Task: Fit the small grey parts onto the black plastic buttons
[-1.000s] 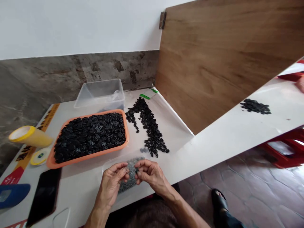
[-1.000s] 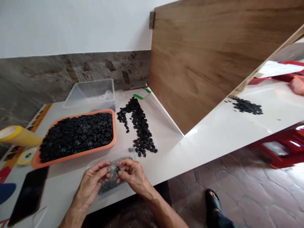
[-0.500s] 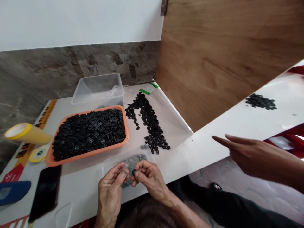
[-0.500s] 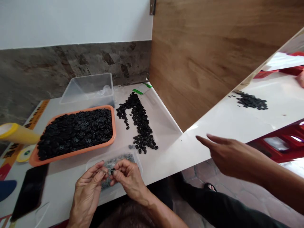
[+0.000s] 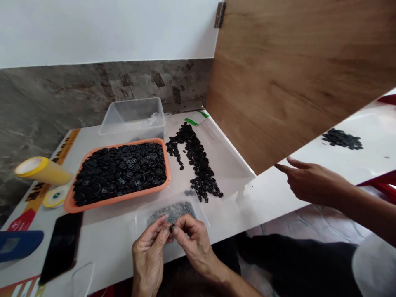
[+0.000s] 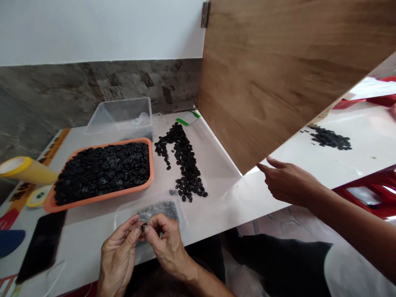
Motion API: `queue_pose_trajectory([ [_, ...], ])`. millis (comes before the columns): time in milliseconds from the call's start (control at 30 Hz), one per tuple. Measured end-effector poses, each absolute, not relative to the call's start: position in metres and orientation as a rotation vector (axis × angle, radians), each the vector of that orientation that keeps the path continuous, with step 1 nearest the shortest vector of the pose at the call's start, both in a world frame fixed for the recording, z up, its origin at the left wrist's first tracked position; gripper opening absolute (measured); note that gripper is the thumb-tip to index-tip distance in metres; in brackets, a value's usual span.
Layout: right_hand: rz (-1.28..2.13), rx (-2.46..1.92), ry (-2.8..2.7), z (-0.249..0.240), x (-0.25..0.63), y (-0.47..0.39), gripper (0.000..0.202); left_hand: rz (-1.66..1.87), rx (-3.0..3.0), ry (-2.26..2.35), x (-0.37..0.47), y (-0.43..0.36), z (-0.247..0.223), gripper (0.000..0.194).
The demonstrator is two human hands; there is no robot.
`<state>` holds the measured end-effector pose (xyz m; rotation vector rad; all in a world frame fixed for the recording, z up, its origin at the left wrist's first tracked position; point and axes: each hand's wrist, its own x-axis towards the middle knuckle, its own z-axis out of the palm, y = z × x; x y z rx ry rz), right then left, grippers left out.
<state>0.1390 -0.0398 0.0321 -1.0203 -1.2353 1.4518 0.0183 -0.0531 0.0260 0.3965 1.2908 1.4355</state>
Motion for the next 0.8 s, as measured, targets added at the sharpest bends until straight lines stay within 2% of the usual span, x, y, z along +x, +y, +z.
queue_pose_trajectory([
  [167, 1.552, -0.942, -1.086, 0.029, 0.139, -0.037, 0.024, 1.402, 0.444, 1.259, 0.014, -0.058, 0.023, 0.034],
  [433, 1.51, -0.958, -1.082, 0.034, 0.136, -0.038, 0.029, 1.515, 0.283, 1.228, 0.018, -0.052, 0.041, 0.039],
  [800, 1.48, -0.953, -1.151, 0.037, 0.137, -0.038, 0.024, 1.534, 0.302, 1.3, 0.019, -0.054, 0.037, 0.036],
])
